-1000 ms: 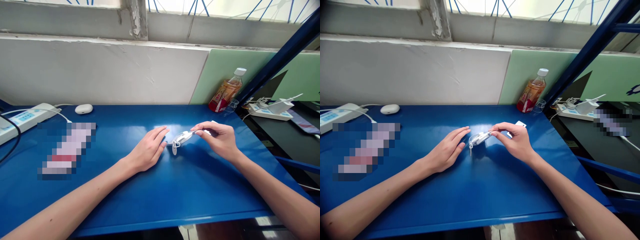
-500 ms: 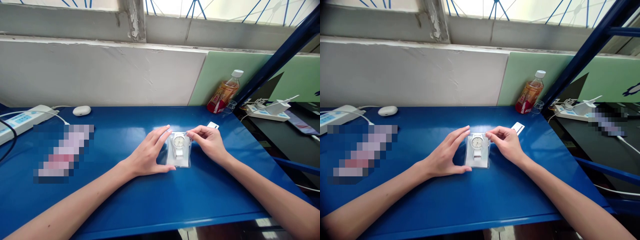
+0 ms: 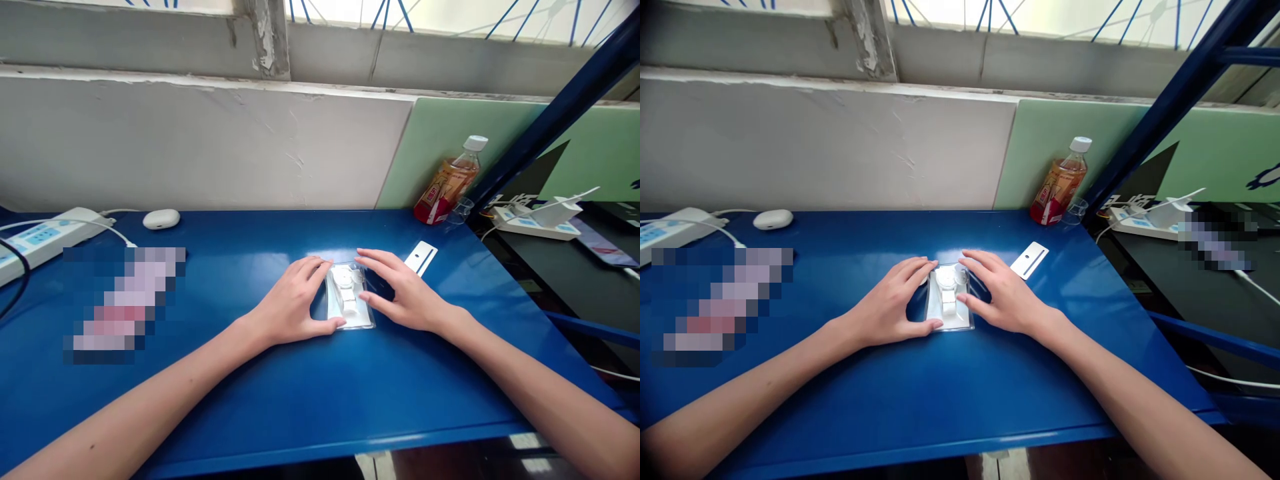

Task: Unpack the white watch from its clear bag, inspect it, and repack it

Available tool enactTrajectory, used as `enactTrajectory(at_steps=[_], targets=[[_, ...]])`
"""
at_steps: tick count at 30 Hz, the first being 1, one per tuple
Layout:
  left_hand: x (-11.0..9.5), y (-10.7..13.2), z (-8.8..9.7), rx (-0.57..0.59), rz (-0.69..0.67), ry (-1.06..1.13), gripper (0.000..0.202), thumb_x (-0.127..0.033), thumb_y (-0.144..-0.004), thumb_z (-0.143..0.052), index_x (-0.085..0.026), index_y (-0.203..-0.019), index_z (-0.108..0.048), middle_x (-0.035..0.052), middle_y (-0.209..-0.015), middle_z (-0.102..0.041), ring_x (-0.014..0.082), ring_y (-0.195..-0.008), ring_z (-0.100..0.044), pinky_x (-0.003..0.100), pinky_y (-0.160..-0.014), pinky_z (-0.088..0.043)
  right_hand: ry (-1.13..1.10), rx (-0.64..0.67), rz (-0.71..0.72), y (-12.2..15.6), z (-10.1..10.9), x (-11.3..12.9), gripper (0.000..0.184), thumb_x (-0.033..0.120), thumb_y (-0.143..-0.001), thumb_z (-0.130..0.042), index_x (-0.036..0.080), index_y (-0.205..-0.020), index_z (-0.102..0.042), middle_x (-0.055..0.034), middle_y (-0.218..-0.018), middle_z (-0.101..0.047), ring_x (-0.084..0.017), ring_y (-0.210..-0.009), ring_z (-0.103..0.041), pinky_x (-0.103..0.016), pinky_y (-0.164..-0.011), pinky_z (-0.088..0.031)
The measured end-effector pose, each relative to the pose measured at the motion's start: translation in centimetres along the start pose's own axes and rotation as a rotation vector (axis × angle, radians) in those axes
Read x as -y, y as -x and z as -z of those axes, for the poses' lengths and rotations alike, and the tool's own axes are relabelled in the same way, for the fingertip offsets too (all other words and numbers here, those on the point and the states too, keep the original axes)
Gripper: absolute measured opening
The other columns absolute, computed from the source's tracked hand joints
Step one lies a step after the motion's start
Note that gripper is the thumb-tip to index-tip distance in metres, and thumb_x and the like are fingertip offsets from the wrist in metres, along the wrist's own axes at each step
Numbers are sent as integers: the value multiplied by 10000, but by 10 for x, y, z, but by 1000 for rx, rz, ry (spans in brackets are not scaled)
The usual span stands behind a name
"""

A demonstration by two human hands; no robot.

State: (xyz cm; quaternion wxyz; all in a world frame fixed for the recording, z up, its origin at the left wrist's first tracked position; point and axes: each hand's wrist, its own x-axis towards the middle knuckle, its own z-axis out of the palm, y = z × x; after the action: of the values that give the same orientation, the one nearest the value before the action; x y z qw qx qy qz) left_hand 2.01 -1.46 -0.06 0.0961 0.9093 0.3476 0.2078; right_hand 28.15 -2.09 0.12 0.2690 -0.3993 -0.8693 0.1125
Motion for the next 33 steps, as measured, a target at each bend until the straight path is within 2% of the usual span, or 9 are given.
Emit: enactTrajectory(at_steps=[3, 6, 10, 15, 19, 22, 33], targets=[[2, 1, 1, 57, 59, -13, 870, -630, -830, -651, -100, -1471, -399, 247, -1483, -458, 419, -1397, -407, 575, -1129, -373, 65, 166, 59, 2, 1, 1, 762, 514, -906, -621, 64, -1485, -415, -254, -1538, -427, -360, -1432, -413, -551, -1147, -403], [5, 2, 5, 129, 55, -20, 928, -676, -850, -616, -81, -1510, -347, 252, -1550, -379, 403, -1451, -337, 547, -1165, -328, 86, 247, 49, 4, 1, 1, 867, 569, -895, -612, 52, -1530, -329, -264, -1582, -346, -363, -1462, -362, -553, -1159, -383], [8, 1, 10, 205, 26, -28, 1032, -752, -816, -603, -71, -1535, -312, 243, -1563, -366, 399, -1459, -326, 527, -1180, -297, 64, 253, 19, 4, -1, -1, 902, 615, -873, -618, 86, -1541, -323, -246, -1581, -362, -369, -1476, -333, -566, -1168, -364], [7, 1, 11, 199, 31, -8, 1033, -744, -812, -614, -120, -1563, -277, 213, -1570, -373, 398, -1458, -327, 533, -1177, -292, 56, 257, -8, 3, -2, -3, 931, 657, -848, -625, 125, -1550, -324, -209, -1570, -403, -380, -1487, -304, -575, -1164, -367], [7, 1, 10, 199, 24, -19, 1003, -720, -828, -613, -86, -1544, -310, 226, -1558, -385, 401, -1454, -330, 538, -1175, -296, 88, 271, 7, 4, -1, -3, 937, 668, -859, -601, 114, -1557, -310, -195, -1584, -385, -377, -1504, -258, -570, -1172, -359], [8, 2, 10, 186, 18, -15, 990, -715, -823, -621, -103, -1541, -320, 220, -1553, -395, 398, -1448, -341, 540, -1172, -301, 116, 258, 35, 4, -1, -2, 968, 665, -846, -617, 112, -1569, -286, -201, -1589, -372, -383, -1512, -231, -575, -1172, -356], [7, 1, 9, 178, 21, -6, 967, -692, -820, -636, -104, -1528, -340, 220, -1538, -415, 395, -1442, -351, 536, -1174, -298, 146, 316, 0, 3, -1, -2, 1008, 693, -858, -571, 43, -1565, -264, -226, -1612, -307, -368, -1516, -228, -544, -1198, -320]])
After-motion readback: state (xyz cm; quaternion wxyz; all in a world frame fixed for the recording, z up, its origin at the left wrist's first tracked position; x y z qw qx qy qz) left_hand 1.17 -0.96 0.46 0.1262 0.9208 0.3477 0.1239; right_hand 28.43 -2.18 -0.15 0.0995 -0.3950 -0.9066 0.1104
